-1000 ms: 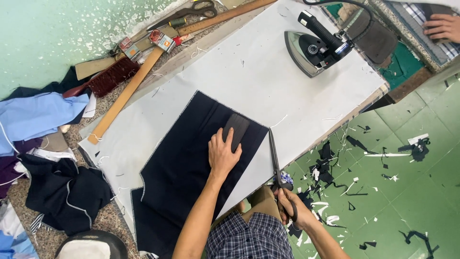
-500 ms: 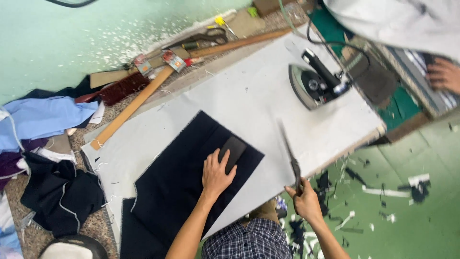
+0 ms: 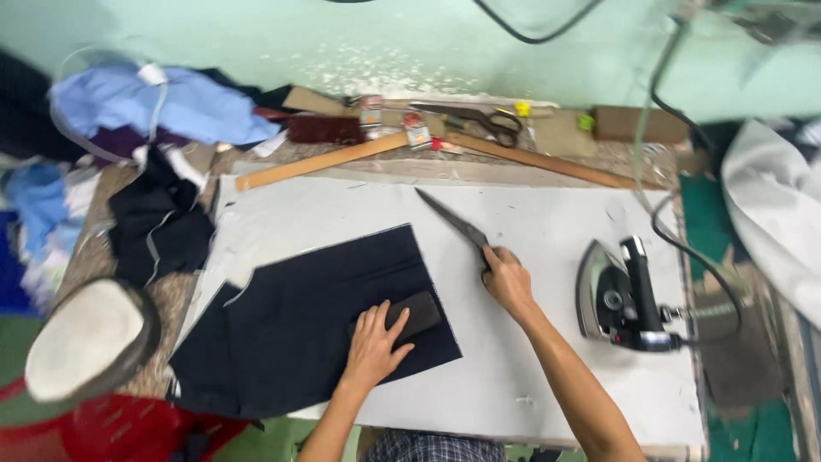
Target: The person irons a dark fabric piece on a white work table, then uses scissors to trim the edges. The person continues to iron the fabric after trimming, adjusting its position and using a small rectangular object to hold it in place.
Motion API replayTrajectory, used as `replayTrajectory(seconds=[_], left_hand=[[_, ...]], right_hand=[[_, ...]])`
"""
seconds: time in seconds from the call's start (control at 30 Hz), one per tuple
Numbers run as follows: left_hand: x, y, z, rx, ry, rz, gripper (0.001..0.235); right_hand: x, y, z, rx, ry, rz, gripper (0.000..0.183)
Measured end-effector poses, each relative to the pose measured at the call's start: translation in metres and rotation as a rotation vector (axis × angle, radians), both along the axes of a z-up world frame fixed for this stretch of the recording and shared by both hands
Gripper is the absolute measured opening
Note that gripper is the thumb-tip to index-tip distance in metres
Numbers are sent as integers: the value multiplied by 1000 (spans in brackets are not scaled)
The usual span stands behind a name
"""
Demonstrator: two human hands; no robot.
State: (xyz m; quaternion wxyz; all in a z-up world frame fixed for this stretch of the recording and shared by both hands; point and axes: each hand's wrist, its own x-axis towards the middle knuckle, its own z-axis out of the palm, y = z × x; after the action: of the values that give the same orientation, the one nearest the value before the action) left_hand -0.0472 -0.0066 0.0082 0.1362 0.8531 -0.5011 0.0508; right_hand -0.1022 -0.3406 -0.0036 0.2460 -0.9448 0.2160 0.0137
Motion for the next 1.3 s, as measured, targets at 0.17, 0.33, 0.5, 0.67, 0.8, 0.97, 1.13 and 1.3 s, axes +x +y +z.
replayTrajectory(seconds=[0.17, 0.33, 0.5, 0.67, 0.8, 0.97, 1.13, 1.3], left_hand=[[-18, -11, 5, -82, 52, 158, 55], [-20, -11, 2, -96, 87, 166, 54], [-19, -12, 3, -63, 115, 170, 55], [-16, -11, 3, -101, 90, 145, 54], [-16, -9, -6, -38, 40, 146, 59], [-17, -11, -3, -116, -53, 99, 58], [-15, -10, 0, -94, -24, 76, 59], [-16, -5, -2, -44, -56, 50, 67]], right_hand=[[91, -39, -77, -366, -171, 189, 57], [149, -58, -90, -578, -266, 274, 50], [183, -46, -61, -478, 118, 309, 59], [173, -48, -69, -380, -28, 253, 65], [100, -17, -40, -406, -657, 52, 45], [-45, 40, -65, -540, -507, -74, 43], [-207, 100, -65, -437, -225, -259, 59], [-322, 111, -28, -447, -88, -822, 34]])
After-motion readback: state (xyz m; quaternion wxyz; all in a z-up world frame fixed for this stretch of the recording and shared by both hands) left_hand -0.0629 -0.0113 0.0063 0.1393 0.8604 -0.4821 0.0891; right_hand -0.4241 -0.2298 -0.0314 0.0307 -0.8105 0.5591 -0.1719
